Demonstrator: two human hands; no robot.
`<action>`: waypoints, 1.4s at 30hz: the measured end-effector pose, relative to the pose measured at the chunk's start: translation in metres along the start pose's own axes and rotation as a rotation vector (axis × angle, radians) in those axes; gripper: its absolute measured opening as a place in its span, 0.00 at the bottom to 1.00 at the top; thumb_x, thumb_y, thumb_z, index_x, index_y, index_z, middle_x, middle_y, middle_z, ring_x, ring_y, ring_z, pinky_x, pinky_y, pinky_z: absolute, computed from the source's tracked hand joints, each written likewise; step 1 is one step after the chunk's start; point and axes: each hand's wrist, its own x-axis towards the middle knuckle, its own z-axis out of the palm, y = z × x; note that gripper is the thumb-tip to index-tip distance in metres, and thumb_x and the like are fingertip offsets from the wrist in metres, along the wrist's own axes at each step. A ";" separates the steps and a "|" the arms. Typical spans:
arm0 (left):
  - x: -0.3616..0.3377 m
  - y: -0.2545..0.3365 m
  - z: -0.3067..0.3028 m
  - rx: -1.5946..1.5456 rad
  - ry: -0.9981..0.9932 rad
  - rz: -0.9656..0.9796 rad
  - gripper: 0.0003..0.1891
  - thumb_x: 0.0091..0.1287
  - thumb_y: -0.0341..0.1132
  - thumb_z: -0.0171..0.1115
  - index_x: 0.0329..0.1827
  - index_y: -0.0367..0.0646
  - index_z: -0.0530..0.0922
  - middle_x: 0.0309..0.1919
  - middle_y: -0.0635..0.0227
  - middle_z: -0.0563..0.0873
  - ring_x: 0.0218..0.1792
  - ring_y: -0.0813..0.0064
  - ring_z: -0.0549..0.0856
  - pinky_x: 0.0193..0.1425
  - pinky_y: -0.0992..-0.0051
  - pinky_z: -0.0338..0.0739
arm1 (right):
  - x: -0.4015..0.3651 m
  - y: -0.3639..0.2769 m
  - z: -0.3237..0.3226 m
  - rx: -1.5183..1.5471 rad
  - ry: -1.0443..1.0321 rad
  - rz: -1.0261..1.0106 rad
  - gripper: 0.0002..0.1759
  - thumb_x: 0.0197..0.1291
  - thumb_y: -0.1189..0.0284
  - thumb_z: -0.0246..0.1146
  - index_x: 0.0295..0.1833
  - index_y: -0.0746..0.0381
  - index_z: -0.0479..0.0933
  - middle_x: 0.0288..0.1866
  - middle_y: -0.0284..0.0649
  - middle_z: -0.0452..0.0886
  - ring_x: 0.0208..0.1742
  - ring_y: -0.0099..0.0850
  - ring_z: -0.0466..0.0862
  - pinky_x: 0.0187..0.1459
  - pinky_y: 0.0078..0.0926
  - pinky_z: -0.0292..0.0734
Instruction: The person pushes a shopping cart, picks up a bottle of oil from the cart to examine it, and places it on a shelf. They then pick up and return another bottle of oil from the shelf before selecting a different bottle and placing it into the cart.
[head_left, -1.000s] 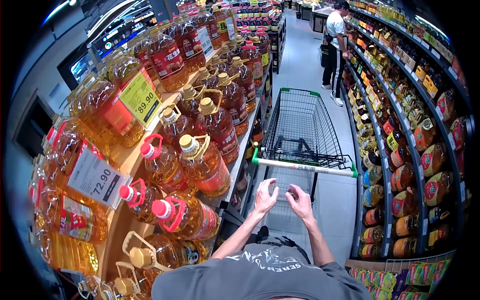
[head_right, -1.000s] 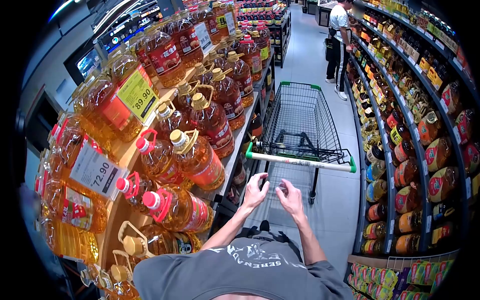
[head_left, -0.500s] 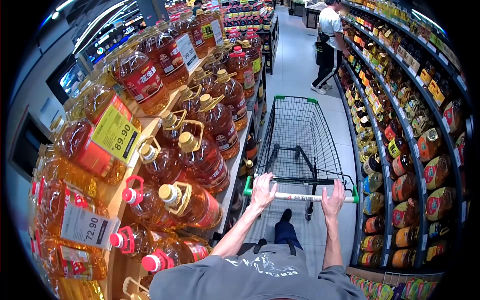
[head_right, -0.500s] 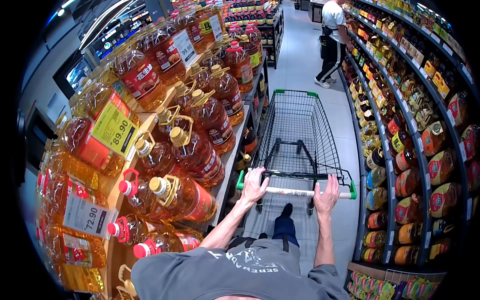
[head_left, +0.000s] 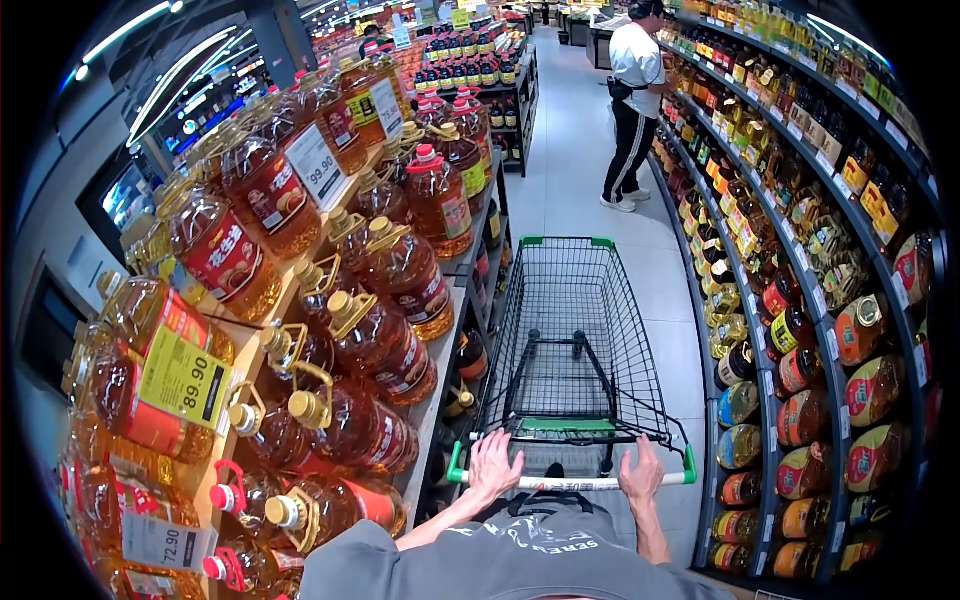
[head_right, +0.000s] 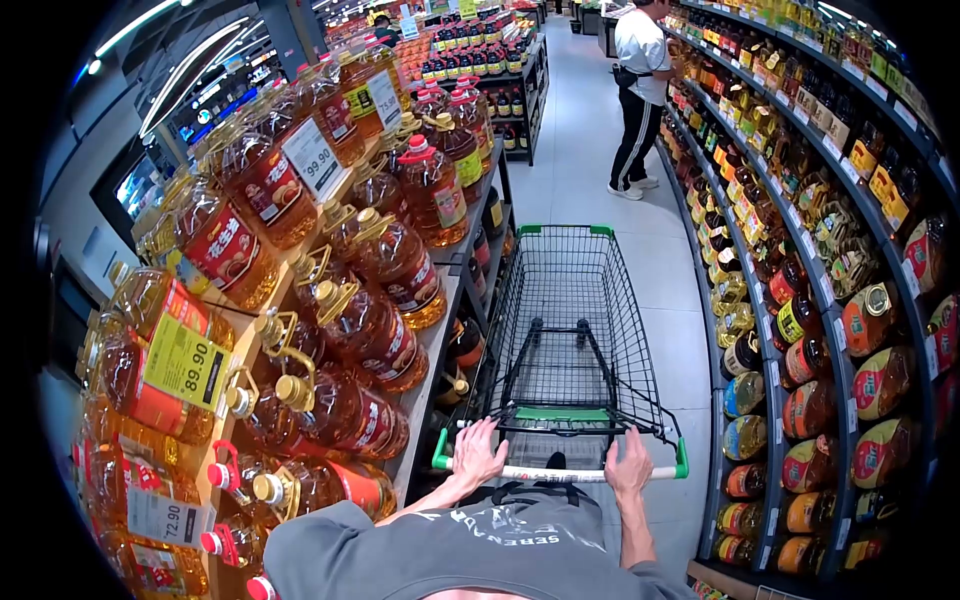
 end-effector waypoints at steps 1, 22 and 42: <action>0.005 0.002 0.001 -0.004 -0.012 -0.001 0.29 0.64 0.47 0.61 0.64 0.38 0.74 0.66 0.52 0.76 0.70 0.58 0.71 0.75 0.58 0.58 | 0.006 0.004 0.002 0.005 -0.012 -0.004 0.24 0.58 0.66 0.61 0.57 0.70 0.78 0.64 0.53 0.78 0.55 0.55 0.82 0.57 0.46 0.77; 0.203 0.005 0.015 -0.050 -0.136 -0.045 0.33 0.60 0.50 0.64 0.65 0.41 0.72 0.61 0.54 0.76 0.66 0.57 0.72 0.65 0.53 0.68 | 0.202 0.009 0.055 -0.139 -0.210 0.019 0.31 0.57 0.61 0.60 0.66 0.63 0.72 0.74 0.47 0.68 0.50 0.57 0.83 0.52 0.55 0.77; 0.425 -0.023 0.034 -0.042 -0.236 -0.058 0.38 0.61 0.52 0.66 0.70 0.38 0.68 0.62 0.46 0.72 0.66 0.48 0.69 0.67 0.52 0.70 | 0.420 -0.018 0.124 -0.101 -0.194 -0.003 0.28 0.56 0.66 0.60 0.63 0.62 0.74 0.71 0.45 0.73 0.54 0.53 0.82 0.55 0.48 0.77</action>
